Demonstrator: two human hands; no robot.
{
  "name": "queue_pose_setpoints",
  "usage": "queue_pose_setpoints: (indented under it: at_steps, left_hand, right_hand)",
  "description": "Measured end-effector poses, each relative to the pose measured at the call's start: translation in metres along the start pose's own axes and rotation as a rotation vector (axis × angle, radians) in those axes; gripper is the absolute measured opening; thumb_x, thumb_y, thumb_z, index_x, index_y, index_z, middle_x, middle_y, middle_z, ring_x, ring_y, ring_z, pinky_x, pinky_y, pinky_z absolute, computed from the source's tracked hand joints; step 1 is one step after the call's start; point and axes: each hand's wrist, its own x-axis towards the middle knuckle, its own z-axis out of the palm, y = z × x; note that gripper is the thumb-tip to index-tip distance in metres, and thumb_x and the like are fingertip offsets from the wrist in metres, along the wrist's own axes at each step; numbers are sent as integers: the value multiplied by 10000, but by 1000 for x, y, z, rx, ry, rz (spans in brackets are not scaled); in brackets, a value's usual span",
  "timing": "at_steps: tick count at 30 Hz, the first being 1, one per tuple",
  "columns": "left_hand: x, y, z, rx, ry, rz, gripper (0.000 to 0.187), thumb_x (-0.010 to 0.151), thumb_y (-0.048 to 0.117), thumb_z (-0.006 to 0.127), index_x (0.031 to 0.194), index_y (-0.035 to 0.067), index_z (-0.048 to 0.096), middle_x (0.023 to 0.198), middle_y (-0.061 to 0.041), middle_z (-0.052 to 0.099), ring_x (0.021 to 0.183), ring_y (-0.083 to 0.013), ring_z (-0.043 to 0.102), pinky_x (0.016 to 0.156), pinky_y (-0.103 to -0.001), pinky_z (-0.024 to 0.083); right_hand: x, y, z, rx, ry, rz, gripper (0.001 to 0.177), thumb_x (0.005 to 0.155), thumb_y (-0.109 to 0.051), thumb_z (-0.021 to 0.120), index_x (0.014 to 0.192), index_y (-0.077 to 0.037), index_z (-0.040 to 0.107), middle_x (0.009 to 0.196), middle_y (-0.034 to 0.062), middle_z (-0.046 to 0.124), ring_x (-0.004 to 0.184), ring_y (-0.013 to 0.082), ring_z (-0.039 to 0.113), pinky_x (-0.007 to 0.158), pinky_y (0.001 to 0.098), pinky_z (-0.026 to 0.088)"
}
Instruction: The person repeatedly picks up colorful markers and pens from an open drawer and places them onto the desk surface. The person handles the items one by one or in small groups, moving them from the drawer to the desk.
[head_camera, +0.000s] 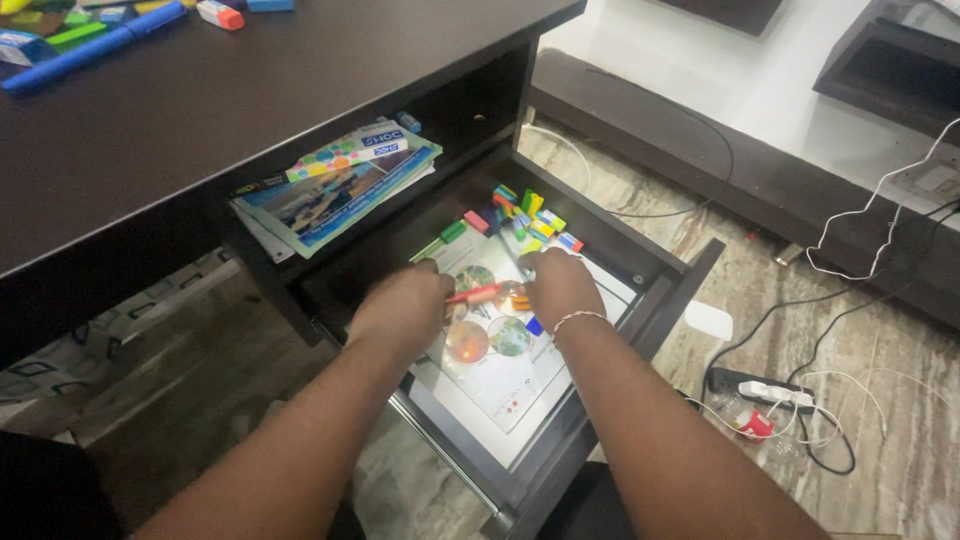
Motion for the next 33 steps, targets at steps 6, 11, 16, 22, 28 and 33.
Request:
queue_pose_setpoints:
  at_steps: [6, 11, 16, 22, 28, 33]
  left_hand:
    - [-3, 7, -6, -21, -75, -99, 225, 868, 145, 702, 1091, 135, 731, 1174, -101, 674, 1129, -312, 665, 961, -457, 535]
    - [-9, 9, -7, -56, -32, -84, 207, 865, 120, 689, 1068, 119, 731, 1154, -105, 681, 1113, -321, 669, 950, -456, 539]
    - [-6, 6, 1, -72, 104, -30, 211, 884, 95, 606, 1075, 75, 694, 1167, -148, 661, 1059, -359, 680, 909, -478, 549]
    - [-2, 4, 4, -118, 156, -45, 279, 926, 177, 528, 1162, 47, 602, 1160, -199, 646, 1006, -390, 684, 876, -508, 543]
    - [-8, 6, -3, -88, 169, -77, 315, 1014, 327, 455, 1156, 101, 623, 974, -161, 727, 873, -368, 725, 801, -510, 570]
    - [-8, 6, 0, -40, 138, -55, 396, 1016, 428, 501, 1014, 89, 705, 895, -154, 733, 864, -361, 720, 829, -504, 568]
  right_hand:
    - [-7, -1, -5, 16, 80, -52, 329, 788, -38, 756, 1089, -167, 789, 1123, 158, 694, 1060, 343, 672, 955, 427, 523]
    - [-10, -6, -8, 61, 223, -143, 302, 813, -49, 742, 1104, -130, 764, 1083, 152, 703, 1048, 349, 655, 955, 439, 504]
    - [-7, -12, -12, 54, 239, -195, 286, 901, -122, 733, 1186, -110, 726, 1097, 149, 699, 1051, 348, 656, 961, 463, 495]
    - [-14, -25, -20, 57, 104, -111, 357, 891, -177, 724, 1237, -122, 656, 1144, 161, 655, 1050, 358, 643, 953, 459, 495]
    - [-22, -30, -24, 135, 239, -183, 293, 949, -104, 517, 1223, -128, 618, 1167, 156, 690, 1107, 351, 653, 943, 477, 505]
    - [-29, -45, -40, 108, 20, 45, 300, 1055, -338, 441, 1211, -148, 613, 1105, 150, 721, 1044, 362, 671, 911, 500, 504]
